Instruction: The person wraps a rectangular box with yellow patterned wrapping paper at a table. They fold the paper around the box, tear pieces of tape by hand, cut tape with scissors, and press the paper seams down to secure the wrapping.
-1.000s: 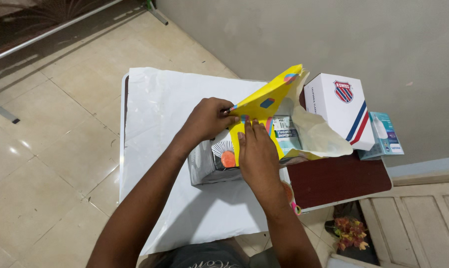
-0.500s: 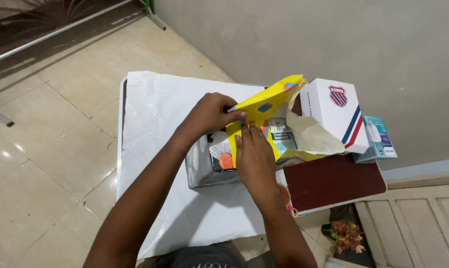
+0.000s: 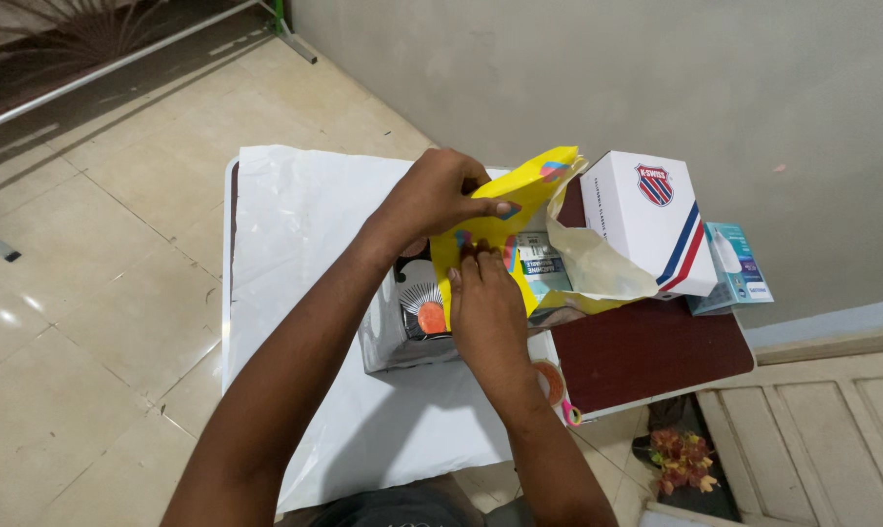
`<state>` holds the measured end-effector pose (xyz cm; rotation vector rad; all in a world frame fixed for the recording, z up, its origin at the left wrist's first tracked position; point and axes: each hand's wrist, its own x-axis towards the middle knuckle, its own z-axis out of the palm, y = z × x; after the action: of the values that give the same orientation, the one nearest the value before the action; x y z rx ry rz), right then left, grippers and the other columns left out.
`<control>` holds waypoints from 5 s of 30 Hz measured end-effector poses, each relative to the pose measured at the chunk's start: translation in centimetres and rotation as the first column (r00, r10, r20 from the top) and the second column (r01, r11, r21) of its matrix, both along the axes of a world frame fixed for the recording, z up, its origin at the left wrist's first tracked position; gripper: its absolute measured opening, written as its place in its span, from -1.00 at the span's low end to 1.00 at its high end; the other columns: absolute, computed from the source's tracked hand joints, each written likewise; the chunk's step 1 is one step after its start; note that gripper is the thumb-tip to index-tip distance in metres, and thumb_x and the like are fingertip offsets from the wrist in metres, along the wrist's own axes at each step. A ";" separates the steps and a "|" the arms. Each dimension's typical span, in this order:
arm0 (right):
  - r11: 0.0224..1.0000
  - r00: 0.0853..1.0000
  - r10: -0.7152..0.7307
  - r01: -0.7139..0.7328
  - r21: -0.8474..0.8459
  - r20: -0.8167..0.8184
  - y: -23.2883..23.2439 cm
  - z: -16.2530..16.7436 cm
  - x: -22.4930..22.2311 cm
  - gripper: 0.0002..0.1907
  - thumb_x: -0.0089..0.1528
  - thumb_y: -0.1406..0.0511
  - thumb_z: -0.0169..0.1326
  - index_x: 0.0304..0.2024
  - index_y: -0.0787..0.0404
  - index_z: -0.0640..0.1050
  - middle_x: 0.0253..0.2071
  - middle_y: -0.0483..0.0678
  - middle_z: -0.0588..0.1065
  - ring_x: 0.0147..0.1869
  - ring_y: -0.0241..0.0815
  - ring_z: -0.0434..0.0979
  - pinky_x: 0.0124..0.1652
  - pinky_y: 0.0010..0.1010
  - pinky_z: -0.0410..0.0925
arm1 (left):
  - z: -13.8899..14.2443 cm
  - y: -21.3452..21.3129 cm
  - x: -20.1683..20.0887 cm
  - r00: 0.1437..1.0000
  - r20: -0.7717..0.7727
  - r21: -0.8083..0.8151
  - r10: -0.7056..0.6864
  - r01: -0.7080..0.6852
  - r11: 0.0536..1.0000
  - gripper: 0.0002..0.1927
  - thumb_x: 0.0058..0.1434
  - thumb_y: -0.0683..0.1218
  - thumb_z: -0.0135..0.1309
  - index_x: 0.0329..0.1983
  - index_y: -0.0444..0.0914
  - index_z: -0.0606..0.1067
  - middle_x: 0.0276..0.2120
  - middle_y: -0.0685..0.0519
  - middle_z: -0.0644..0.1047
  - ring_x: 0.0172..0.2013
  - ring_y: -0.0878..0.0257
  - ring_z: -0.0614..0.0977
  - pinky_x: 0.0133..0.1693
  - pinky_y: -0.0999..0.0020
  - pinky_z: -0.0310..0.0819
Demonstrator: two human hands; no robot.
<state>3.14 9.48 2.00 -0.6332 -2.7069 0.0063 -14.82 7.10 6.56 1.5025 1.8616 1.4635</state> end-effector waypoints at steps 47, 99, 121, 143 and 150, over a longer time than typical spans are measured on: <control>0.999 0.997 0.039 -0.038 0.015 -0.061 -0.1 -0.3 -0.4 -0.60 0.34 0.32 0.00 0.10 0.56 0.50 0.04 0.40 0.49 0.12 0.31 0.50 0.12 -0.03 0.35 | 3.1 5.0 2.1 0.959 -0.241 0.188 0.152 -0.107 0.976 -0.80 0.21 -0.09 0.22 -0.13 -0.23 0.61 -0.29 -0.02 0.65 -0.24 0.12 0.69 -0.17 0.19 0.55; 0.807 0.988 -0.047 0.126 -0.577 0.149 16.6 17.2 -2.5 -0.72 0.33 0.27 0.15 -0.02 0.35 0.66 -0.26 0.09 0.64 -0.25 -0.21 0.53 -0.22 -0.36 0.40 | 2.3 5.5 2.5 0.971 -0.157 0.276 0.180 -0.132 0.952 -0.87 0.23 -0.09 0.15 -0.19 -0.21 0.57 -0.31 -0.02 0.63 -0.22 0.01 0.66 -0.21 0.09 0.49; 0.973 0.987 0.145 -0.130 -0.192 0.066 -2.1 1.8 3.6 -0.54 0.37 0.27 -0.05 0.23 0.46 0.37 0.30 0.38 0.31 0.42 0.30 0.29 0.29 -0.02 0.19 | 2.9 3.8 0.8 0.996 -0.083 0.141 0.044 -0.032 0.989 -0.49 0.06 0.12 0.36 -0.07 -0.30 0.55 -0.31 -0.13 0.64 -0.29 0.04 0.71 -0.25 0.20 0.56; 0.964 0.991 0.134 -0.137 -0.226 -0.030 -1.6 2.3 3.5 -0.62 0.38 0.26 -0.06 0.18 0.34 0.49 0.25 0.24 0.40 0.31 0.24 0.38 0.23 -0.02 0.25 | -1.5 -1.3 -0.8 0.984 -0.174 -0.244 -0.027 -0.017 0.970 -0.47 -0.04 0.15 0.42 -0.19 -0.32 0.61 -0.33 -0.18 0.65 -0.30 0.02 0.68 -0.22 0.16 0.54; 0.984 0.994 0.090 -0.099 -0.151 -0.062 -1.2 1.6 2.9 -0.67 0.35 0.30 -0.07 0.11 0.29 0.52 0.24 0.25 0.40 0.31 0.24 0.37 0.21 0.03 0.23 | -4.7 -2.1 -1.1 0.999 -0.039 -0.232 0.002 -0.011 0.973 -0.68 0.10 0.07 0.30 -0.33 -0.30 0.61 -0.54 -0.10 0.60 -0.52 0.09 0.65 -0.36 0.19 0.52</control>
<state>6.03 8.24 3.56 -0.5383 -2.6981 0.2556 -15.94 4.96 1.89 1.4215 1.9835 1.1782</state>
